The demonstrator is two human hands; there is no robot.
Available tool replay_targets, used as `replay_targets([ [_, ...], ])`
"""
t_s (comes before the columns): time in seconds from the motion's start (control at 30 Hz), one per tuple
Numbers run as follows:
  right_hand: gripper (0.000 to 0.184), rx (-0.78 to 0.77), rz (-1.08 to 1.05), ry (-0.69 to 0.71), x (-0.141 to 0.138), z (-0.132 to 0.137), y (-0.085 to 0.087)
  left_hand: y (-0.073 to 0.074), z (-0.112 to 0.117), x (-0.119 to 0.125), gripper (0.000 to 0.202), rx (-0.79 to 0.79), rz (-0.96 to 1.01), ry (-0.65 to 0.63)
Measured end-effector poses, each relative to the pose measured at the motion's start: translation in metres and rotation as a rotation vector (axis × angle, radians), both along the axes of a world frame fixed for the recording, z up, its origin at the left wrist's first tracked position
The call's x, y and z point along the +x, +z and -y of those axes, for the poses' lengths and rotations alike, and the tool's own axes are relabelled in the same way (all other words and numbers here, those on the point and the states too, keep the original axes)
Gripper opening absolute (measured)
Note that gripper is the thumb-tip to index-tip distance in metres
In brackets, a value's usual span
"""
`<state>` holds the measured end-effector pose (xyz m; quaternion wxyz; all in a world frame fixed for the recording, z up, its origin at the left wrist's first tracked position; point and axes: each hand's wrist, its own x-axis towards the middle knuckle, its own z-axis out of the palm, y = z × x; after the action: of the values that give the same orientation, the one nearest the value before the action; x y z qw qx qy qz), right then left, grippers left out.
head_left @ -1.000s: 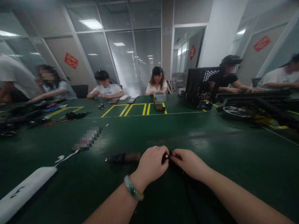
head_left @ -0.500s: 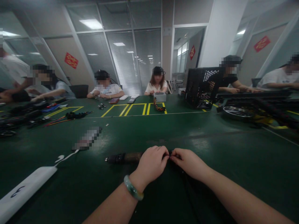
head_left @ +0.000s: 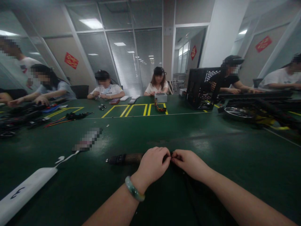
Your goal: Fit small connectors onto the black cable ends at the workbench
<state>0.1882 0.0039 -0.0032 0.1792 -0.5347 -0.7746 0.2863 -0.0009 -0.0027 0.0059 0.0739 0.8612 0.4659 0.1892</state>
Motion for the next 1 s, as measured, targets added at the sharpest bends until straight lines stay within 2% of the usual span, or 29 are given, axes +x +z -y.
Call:
replay_targets([
  [0.63,0.018,-0.017,-0.015,-0.016,-0.0010,0.0005,0.0035,0.0039,0.0005,0.0010,0.018,-0.022,-0.045,0.009],
  [1.0,0.018,0.006,-0.038,-0.008,-0.0018,0.0006,0.0017,0.0014,-0.0004,0.0002,0.013,-0.003,-0.038,0.008],
])
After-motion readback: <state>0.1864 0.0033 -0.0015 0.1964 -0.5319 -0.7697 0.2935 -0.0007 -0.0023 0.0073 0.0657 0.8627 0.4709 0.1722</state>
